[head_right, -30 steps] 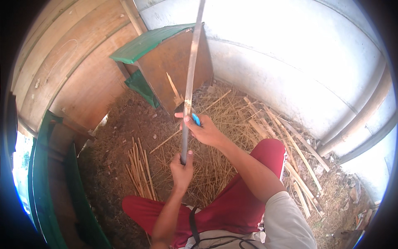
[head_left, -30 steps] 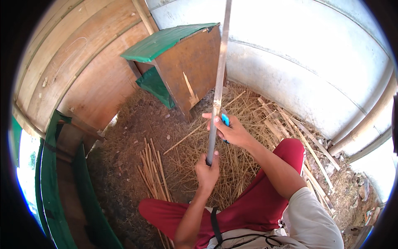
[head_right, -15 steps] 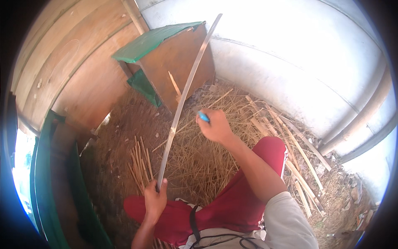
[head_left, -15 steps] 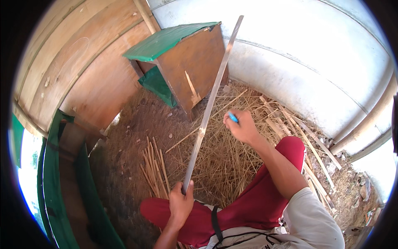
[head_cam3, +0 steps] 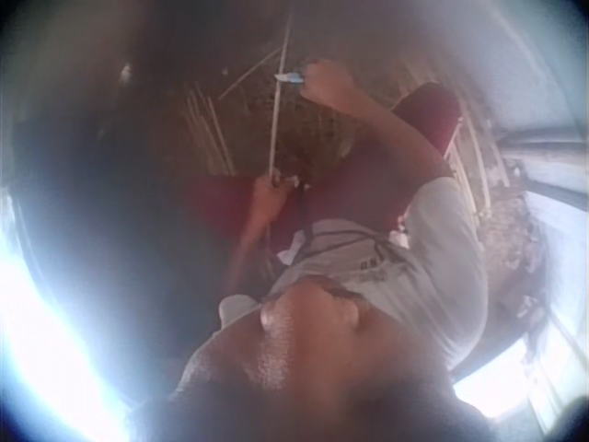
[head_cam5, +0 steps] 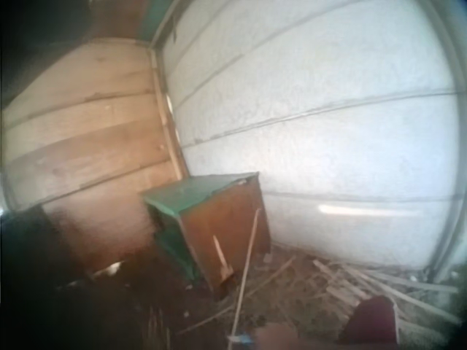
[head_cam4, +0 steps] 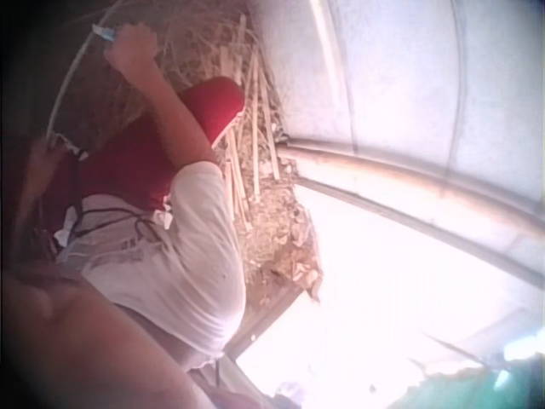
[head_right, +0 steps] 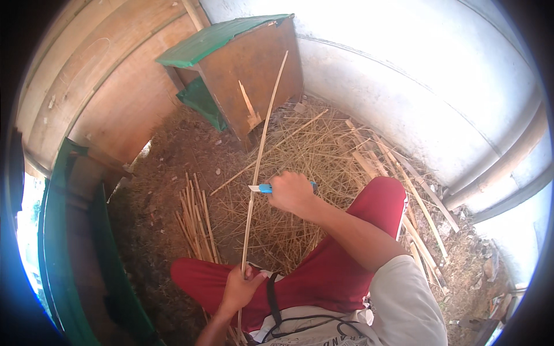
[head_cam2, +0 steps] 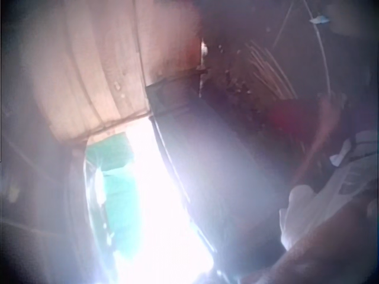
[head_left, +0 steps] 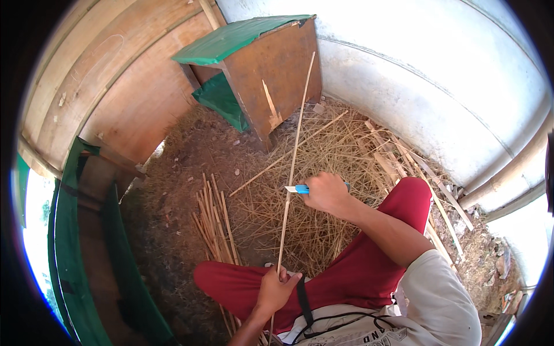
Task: The person sits on the ground and uses a knife to shave thin strips from bamboo rods. They repeatedly hold the rod, scrape along its length, and set the finished strips aside on the floor.
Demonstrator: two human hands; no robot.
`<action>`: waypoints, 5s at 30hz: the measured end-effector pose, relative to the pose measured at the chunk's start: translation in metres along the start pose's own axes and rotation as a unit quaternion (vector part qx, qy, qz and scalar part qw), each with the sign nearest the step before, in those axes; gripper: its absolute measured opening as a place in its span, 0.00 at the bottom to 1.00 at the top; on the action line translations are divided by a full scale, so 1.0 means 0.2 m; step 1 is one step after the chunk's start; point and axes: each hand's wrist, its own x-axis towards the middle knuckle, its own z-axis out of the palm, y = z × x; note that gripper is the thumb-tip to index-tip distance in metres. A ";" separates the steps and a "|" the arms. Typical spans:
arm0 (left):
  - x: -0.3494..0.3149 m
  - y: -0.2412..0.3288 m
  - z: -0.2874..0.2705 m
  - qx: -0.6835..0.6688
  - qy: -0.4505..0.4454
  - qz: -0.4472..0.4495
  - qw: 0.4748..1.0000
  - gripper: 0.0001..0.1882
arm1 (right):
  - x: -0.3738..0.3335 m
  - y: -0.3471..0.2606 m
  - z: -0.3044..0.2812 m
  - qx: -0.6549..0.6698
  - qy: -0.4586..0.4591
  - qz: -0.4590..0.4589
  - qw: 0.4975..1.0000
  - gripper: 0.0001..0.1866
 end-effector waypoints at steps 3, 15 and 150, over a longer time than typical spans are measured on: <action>-0.01 -0.02 0.02 0.010 -0.007 -0.020 1.000 0.21 | 0.01 0.01 0.01 -0.054 -0.018 0.012 0.998 0.06; -0.19 -0.07 0.00 0.090 -0.043 -0.068 0.993 0.10 | 0.07 0.09 0.15 -0.119 -0.149 0.070 0.979 0.08; -0.22 -0.19 -0.02 -0.149 0.036 -0.045 0.987 0.16 | -0.17 -0.08 0.16 -0.041 -0.127 -0.002 0.991 0.06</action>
